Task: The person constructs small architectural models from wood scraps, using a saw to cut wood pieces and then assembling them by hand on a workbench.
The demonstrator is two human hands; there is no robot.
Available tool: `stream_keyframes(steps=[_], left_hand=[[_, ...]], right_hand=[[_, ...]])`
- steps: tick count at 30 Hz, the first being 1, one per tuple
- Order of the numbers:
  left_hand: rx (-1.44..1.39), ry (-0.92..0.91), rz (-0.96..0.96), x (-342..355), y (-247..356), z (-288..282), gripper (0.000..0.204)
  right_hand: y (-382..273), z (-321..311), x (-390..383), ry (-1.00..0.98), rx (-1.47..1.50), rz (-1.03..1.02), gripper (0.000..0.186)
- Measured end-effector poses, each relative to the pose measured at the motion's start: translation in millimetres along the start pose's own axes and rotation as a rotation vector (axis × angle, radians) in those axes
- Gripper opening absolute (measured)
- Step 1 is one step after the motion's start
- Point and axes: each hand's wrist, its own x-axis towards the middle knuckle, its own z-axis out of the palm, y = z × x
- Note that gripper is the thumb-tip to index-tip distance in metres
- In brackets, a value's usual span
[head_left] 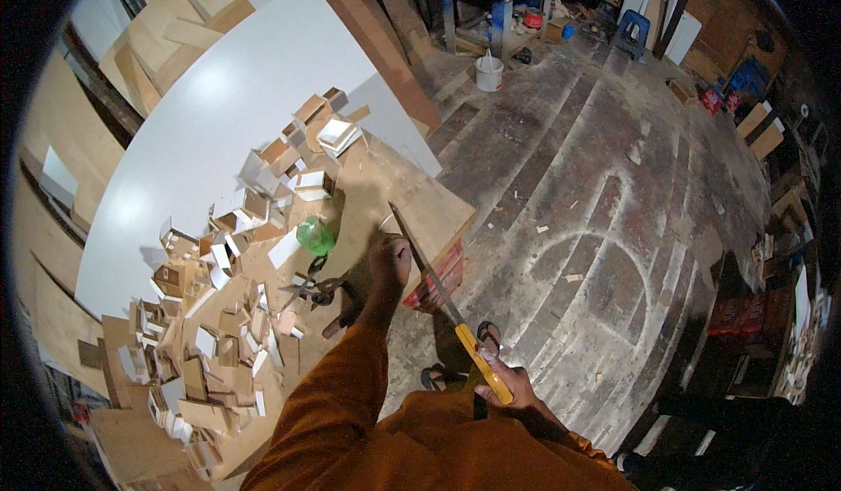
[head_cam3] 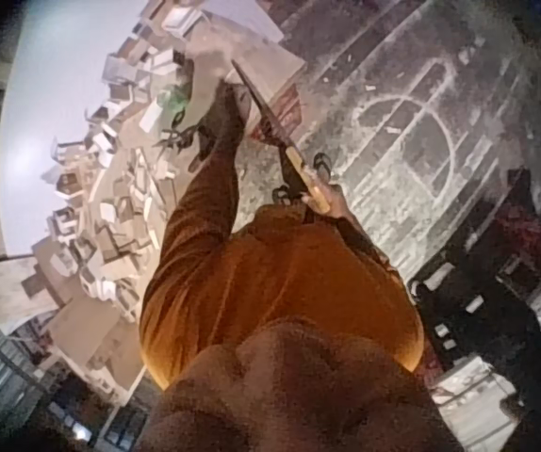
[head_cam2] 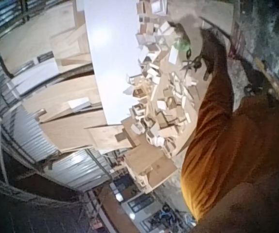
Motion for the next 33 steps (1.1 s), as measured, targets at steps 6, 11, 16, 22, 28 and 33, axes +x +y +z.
stream_keyframes(steps=[6,11,16,22,28,33], left_hand=[[0.050,0.033,-0.003,-4.6,7.9,-1.6,0.005],[0.035,-0.033,-0.017,1.5,15.2,-2.9,0.006],[-0.023,-0.029,0.090,3.1,11.6,-3.2,0.012],[0.014,-0.128,0.200,21.5,45.5,-37.8,0.015],[-0.016,-0.117,0.193,20.5,35.1,-30.3,0.014],[0.049,-0.176,0.205,30.3,53.2,-47.8,0.017]], right_hand=[[-12.2,0.2,5.5,0.051,0.143,0.119,0.065],[-34.0,11.1,17.2,0.126,0.674,0.424,0.067],[5.9,12.2,0.4,-0.008,0.551,0.454,0.072],[7.3,1.3,17.5,-0.043,-0.039,0.115,0.064],[-0.9,1.7,34.1,-0.016,-0.004,0.017,0.063],[-11.2,-4.4,37.1,0.035,0.091,0.095,0.062]])
